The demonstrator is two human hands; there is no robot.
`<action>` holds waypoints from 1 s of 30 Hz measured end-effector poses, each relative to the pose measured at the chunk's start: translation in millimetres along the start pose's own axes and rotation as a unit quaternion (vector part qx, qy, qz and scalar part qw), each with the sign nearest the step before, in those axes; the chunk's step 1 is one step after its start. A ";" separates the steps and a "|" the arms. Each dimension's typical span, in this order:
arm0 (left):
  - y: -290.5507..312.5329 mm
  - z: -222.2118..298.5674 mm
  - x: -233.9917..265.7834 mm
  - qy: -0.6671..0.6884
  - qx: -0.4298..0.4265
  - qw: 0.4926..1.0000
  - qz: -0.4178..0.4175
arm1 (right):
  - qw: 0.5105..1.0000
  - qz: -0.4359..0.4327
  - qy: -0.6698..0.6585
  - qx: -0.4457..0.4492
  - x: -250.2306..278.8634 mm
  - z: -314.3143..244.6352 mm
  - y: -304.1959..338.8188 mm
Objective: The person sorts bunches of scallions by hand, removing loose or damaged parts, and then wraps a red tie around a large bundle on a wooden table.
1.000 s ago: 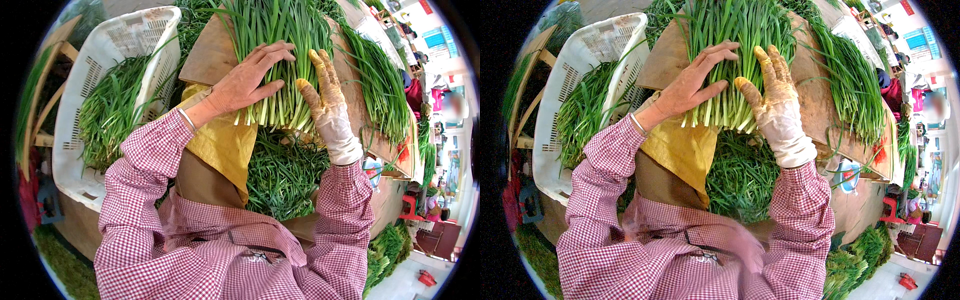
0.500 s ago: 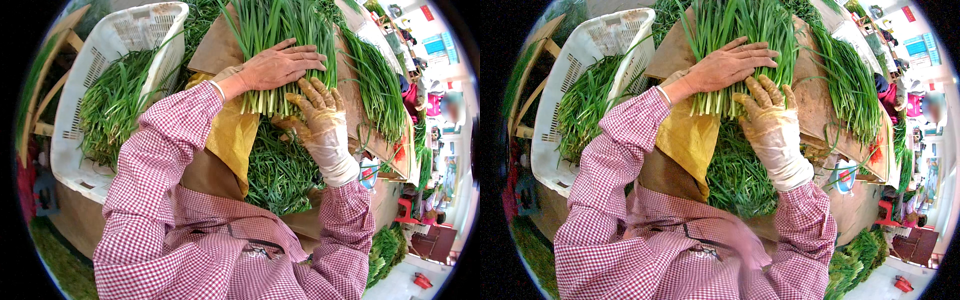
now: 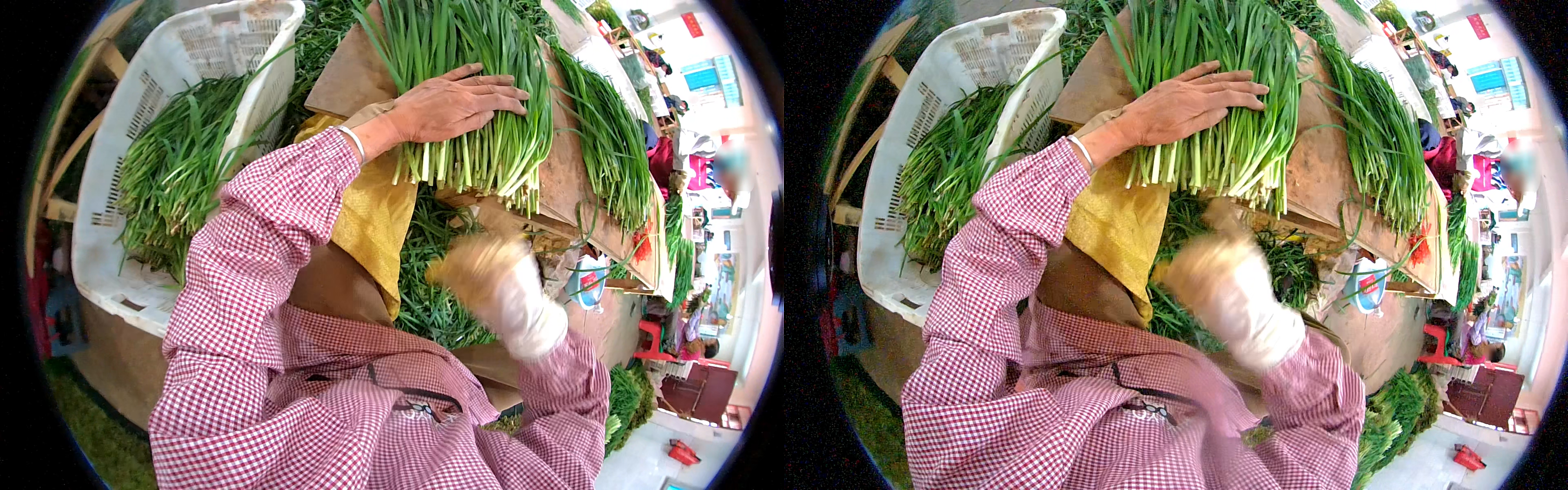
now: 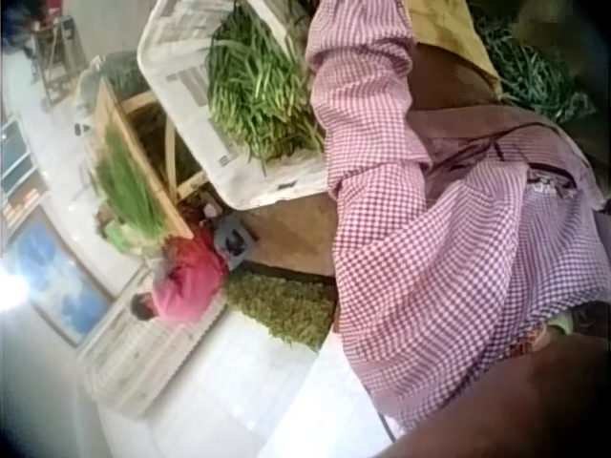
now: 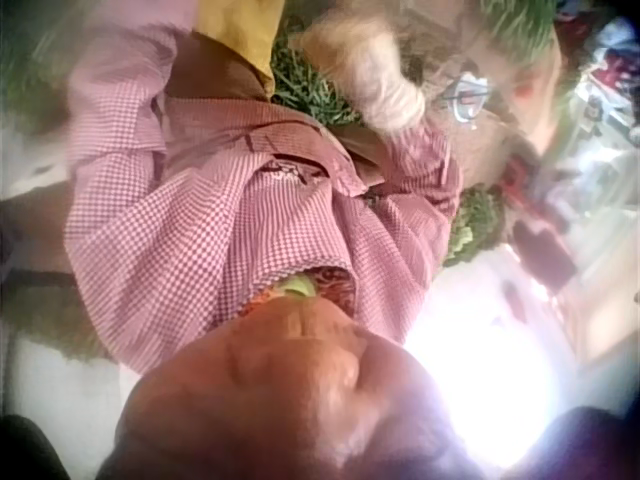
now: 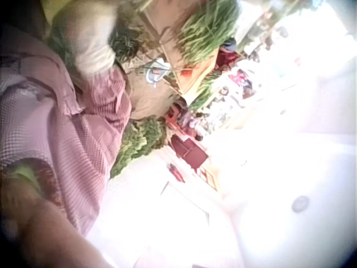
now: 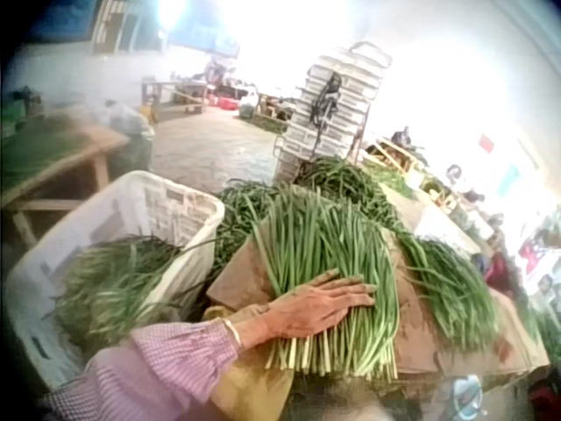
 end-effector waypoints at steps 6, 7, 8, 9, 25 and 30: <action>0.1 -1.7 31.1 0.068 0.036 0.997 0.031 | 0.958 0.123 -0.244 0.091 19.9 -26.2 28.1; 1.7 -5.1 42.0 0.092 0.052 0.993 0.048 | 0.960 0.132 -0.246 0.028 17.5 -9.1 34.2; 10.1 -15.2 54.3 0.119 0.095 0.985 0.085 | 0.956 0.144 -0.252 -0.030 13.9 6.9 38.5; 23.4 -24.4 66.0 0.145 0.139 0.972 0.123 | 0.956 0.146 -0.246 -0.063 8.0 12.6 43.4; 37.3 -71.7 17.3 0.208 0.403 0.877 0.159 | 0.809 0.481 -0.229 -0.250 43.7 169.0 62.8; 46.4 -65.8 30.2 0.231 0.395 0.873 0.168 | 0.817 0.505 -0.111 -0.255 54.6 155.1 63.6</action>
Point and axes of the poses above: each hand's wrist, its own y-axis away from the middle knuckle, its own x-axis out of the back of the hand, z = x × y, the point moved 9 cm from there along -y, towards the middle knuckle, and after that the axes turned 7 degrees about x, right-handed, at the moved point
